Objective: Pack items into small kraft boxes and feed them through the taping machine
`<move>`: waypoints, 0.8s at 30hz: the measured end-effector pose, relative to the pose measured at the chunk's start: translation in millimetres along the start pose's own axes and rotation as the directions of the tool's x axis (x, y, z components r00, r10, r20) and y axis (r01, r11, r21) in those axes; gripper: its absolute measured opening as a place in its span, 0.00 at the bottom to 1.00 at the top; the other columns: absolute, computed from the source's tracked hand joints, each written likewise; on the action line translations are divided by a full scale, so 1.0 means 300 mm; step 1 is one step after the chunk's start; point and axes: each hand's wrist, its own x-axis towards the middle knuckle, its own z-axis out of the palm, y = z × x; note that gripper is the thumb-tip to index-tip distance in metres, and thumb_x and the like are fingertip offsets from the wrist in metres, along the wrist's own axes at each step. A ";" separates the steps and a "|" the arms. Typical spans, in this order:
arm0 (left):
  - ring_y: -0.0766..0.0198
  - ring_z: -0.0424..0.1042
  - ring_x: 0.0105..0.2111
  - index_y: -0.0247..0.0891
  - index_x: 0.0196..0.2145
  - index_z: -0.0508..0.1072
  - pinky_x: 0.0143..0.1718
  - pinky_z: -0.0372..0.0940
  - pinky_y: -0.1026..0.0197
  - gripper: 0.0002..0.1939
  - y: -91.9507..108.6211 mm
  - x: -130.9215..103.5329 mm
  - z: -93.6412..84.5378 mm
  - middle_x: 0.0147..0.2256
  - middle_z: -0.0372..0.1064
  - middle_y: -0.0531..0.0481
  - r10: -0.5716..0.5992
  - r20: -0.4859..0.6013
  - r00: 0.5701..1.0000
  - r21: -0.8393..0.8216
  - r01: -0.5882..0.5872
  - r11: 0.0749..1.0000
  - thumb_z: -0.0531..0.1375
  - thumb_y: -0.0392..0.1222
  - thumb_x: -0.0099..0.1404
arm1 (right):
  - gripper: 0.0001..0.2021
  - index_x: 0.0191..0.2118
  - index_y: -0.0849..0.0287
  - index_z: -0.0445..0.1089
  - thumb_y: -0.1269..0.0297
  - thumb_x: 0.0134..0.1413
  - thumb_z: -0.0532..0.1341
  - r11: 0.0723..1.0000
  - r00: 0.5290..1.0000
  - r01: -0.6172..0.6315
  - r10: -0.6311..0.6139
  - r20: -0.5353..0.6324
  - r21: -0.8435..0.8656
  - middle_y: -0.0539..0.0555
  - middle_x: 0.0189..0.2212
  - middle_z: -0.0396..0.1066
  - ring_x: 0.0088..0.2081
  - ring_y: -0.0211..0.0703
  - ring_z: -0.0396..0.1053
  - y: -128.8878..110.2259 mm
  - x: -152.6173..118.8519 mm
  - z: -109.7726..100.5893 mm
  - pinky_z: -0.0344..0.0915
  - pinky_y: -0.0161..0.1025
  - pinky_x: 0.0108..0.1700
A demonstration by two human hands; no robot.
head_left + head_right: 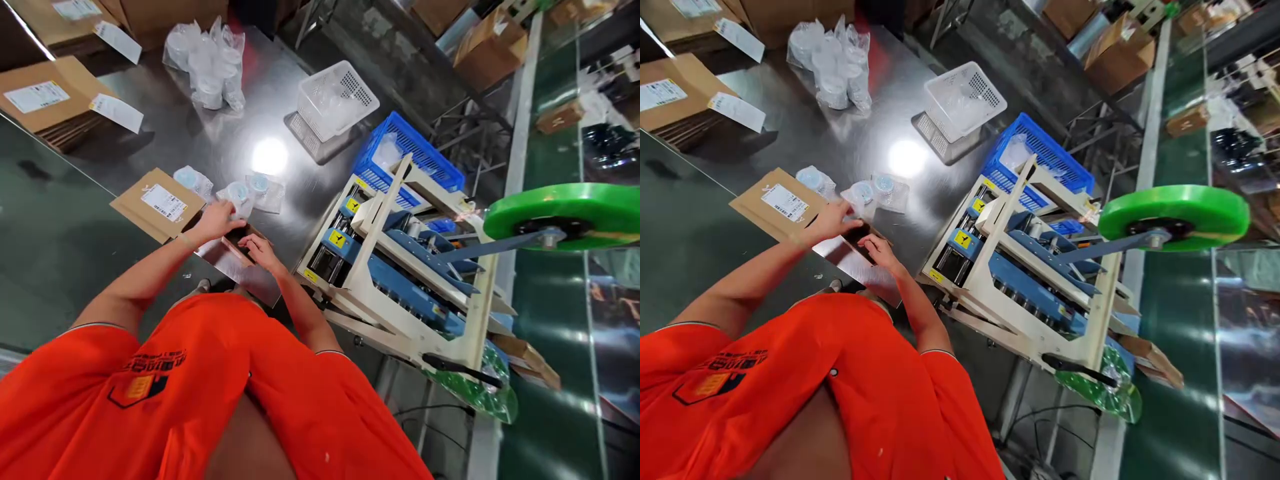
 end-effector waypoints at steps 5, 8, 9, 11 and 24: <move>0.49 0.74 0.51 0.36 0.52 0.81 0.58 0.68 0.49 0.19 -0.054 -0.130 0.026 0.51 0.78 0.38 0.240 0.198 0.950 -0.146 -0.213 0.966 0.64 0.53 0.75 | 0.19 0.40 0.53 0.76 0.46 0.77 0.58 1.000 1.000 -0.022 0.022 -0.010 0.020 0.54 0.42 0.81 0.47 0.45 0.79 0.005 -0.012 0.012 0.77 0.44 0.57; 0.50 0.72 0.47 0.38 0.44 0.82 0.58 0.66 0.48 0.13 -0.032 -0.097 0.055 0.44 0.79 0.39 0.304 0.280 0.910 -0.160 -0.268 0.950 0.59 0.47 0.77 | 0.19 0.43 0.54 0.76 0.46 0.77 0.57 1.000 1.000 -0.003 0.002 -0.024 -0.013 0.53 0.41 0.81 0.46 0.44 0.79 0.016 -0.006 -0.001 0.77 0.43 0.56; 0.49 0.72 0.47 0.39 0.40 0.82 0.58 0.65 0.46 0.13 -0.023 -0.078 0.065 0.42 0.79 0.40 0.288 0.285 0.914 -0.140 -0.257 0.956 0.60 0.47 0.77 | 0.18 0.44 0.54 0.76 0.47 0.77 0.57 0.998 1.000 0.007 -0.008 -0.019 -0.064 0.53 0.41 0.81 0.46 0.45 0.79 0.013 -0.003 -0.010 0.77 0.43 0.56; 0.45 0.70 0.50 0.39 0.36 0.80 0.58 0.63 0.43 0.12 -0.012 -0.049 0.087 0.40 0.77 0.39 0.207 0.250 0.946 -0.070 -0.196 0.978 0.64 0.48 0.75 | 0.16 0.48 0.55 0.77 0.49 0.77 0.58 0.975 0.999 0.033 -0.038 -0.019 -0.218 0.54 0.43 0.81 0.48 0.47 0.79 -0.007 0.003 -0.030 0.76 0.44 0.59; 0.46 0.69 0.60 0.34 0.61 0.67 0.63 0.69 0.41 0.41 -0.068 -0.080 0.199 0.58 0.67 0.35 -0.363 -0.082 0.928 -0.461 0.288 0.839 0.76 0.61 0.63 | 0.45 0.80 0.59 0.59 0.49 0.65 0.73 0.794 0.953 -0.243 0.089 -0.289 -0.557 0.77 0.76 0.61 0.72 0.74 0.64 0.003 -0.045 0.115 0.64 0.71 0.72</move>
